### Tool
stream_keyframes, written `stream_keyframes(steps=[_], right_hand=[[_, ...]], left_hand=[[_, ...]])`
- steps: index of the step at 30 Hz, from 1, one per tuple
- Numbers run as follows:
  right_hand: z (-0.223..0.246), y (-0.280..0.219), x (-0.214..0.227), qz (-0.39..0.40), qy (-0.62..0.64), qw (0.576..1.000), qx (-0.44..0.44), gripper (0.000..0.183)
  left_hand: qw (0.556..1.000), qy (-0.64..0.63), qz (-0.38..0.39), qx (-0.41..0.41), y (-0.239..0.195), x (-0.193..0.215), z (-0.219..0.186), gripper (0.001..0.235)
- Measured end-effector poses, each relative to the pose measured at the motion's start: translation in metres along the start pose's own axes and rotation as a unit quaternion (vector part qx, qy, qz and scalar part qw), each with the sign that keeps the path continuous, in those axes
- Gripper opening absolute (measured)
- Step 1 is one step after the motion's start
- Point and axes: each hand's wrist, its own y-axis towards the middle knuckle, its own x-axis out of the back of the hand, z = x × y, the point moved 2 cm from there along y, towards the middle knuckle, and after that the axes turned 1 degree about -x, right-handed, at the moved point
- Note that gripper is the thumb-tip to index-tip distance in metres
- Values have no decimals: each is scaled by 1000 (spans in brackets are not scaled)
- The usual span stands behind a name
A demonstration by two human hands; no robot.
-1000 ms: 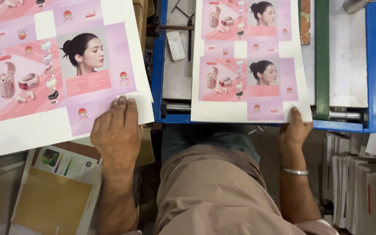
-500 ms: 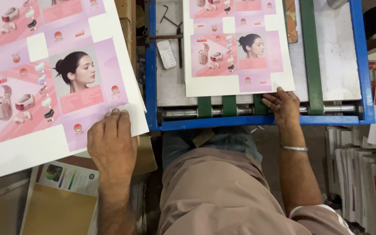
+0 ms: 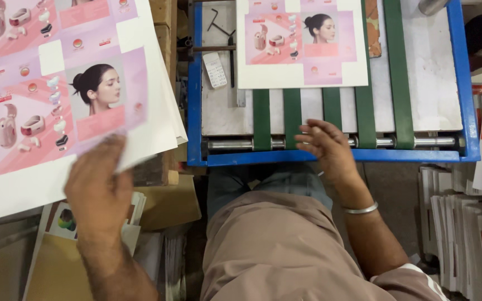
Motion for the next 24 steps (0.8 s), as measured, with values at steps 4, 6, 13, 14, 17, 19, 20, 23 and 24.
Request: stream_keyframes(steps=[4, 6, 13, 14, 17, 19, 20, 23, 24], right_hand=[[15, -19, -63, 222, 16, 975, 26, 43], [15, -31, -86, 314, -8, 949, 27, 46], [4, -18, -97, 146, 154, 976, -52, 40], [7, -10, -82, 112, 145, 983, -32, 38], [13, 2, -24, 41, 117, 992, 30, 23], [10, 14, 14, -26, 89, 993, 68, 22], [8, 16, 32, -58, 93, 990, 88, 22], [1, 21, 83, -146, 129, 972, 132, 21], [0, 25, 95, -171, 147, 963, 149, 20]], left_hand=[[997, 31, -67, -39, 13, -8, -35, 42], [995, 73, -2, -69, 17, -39, -76, 50], [984, 19, 116, -130, 7, -82, -153, 71], [984, 20, 125, -126, 5, -74, -147, 73], [986, 50, 115, -112, 3, -51, -127, 72], [987, 92, 93, -92, 6, -40, -110, 69], [986, 120, 81, -77, 9, -37, -99, 68], [976, 206, 66, -32, 16, -34, -64, 65], [970, 236, 60, -17, 18, -35, -54, 64]])
